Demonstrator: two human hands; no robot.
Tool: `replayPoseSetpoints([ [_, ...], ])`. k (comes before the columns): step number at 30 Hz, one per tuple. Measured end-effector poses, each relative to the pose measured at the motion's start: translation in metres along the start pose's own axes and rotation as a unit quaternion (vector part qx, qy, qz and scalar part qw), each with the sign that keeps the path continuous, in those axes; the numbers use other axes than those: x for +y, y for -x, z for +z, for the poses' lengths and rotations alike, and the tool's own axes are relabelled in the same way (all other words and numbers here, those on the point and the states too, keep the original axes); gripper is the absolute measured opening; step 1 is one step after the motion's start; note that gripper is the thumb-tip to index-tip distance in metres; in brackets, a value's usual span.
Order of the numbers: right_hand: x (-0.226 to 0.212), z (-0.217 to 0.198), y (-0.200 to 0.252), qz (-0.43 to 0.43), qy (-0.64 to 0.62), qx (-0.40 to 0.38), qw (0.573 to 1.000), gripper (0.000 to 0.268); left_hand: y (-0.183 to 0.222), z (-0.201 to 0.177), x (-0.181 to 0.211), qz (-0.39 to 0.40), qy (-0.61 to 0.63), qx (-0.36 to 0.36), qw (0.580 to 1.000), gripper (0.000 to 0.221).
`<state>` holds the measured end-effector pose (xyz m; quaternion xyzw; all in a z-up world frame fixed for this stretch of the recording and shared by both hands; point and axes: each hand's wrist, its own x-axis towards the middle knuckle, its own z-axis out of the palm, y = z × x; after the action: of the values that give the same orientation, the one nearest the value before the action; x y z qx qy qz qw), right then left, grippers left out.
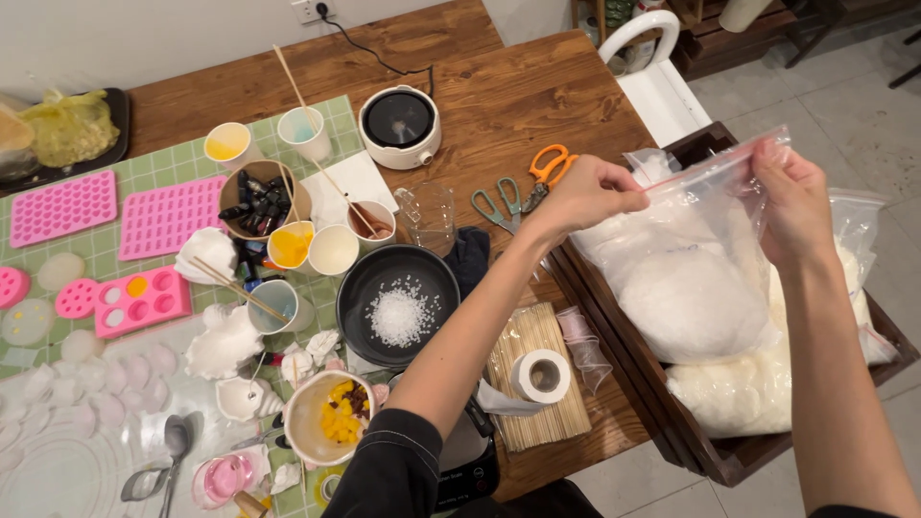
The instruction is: Pouring melted wax into molds and preparing wax beads for melting.
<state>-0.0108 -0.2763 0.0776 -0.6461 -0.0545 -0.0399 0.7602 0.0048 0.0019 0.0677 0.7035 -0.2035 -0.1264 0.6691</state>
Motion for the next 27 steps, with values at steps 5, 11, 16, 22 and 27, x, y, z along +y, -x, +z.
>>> replayPoseSetpoints([
  [5,0.002,-0.004,-0.002,0.002,-0.021,-0.009,1.000,0.022,-0.001,-0.005,0.008,-0.038,0.010,-0.025,0.999,0.016],
  [11,-0.002,0.001,0.002,0.011,0.014,-0.007,1.000,0.022,-0.012,0.007,0.013,0.008,0.039,-0.043,0.998,0.016],
  [16,-0.030,0.016,0.009,0.046,0.066,-0.022,0.997,0.015,-0.012,0.010,0.013,-0.002,0.024,-0.019,1.000,0.018],
  [22,-0.022,0.000,0.000,0.108,0.057,-0.038,0.992,0.019,-0.015,0.015,0.029,-0.019,0.027,-0.028,0.999,0.018],
  [27,-0.032,0.006,-0.002,0.146,0.065,-0.038,0.986,0.019,-0.016,0.022,0.025,0.019,0.015,-0.006,1.000,0.019],
])
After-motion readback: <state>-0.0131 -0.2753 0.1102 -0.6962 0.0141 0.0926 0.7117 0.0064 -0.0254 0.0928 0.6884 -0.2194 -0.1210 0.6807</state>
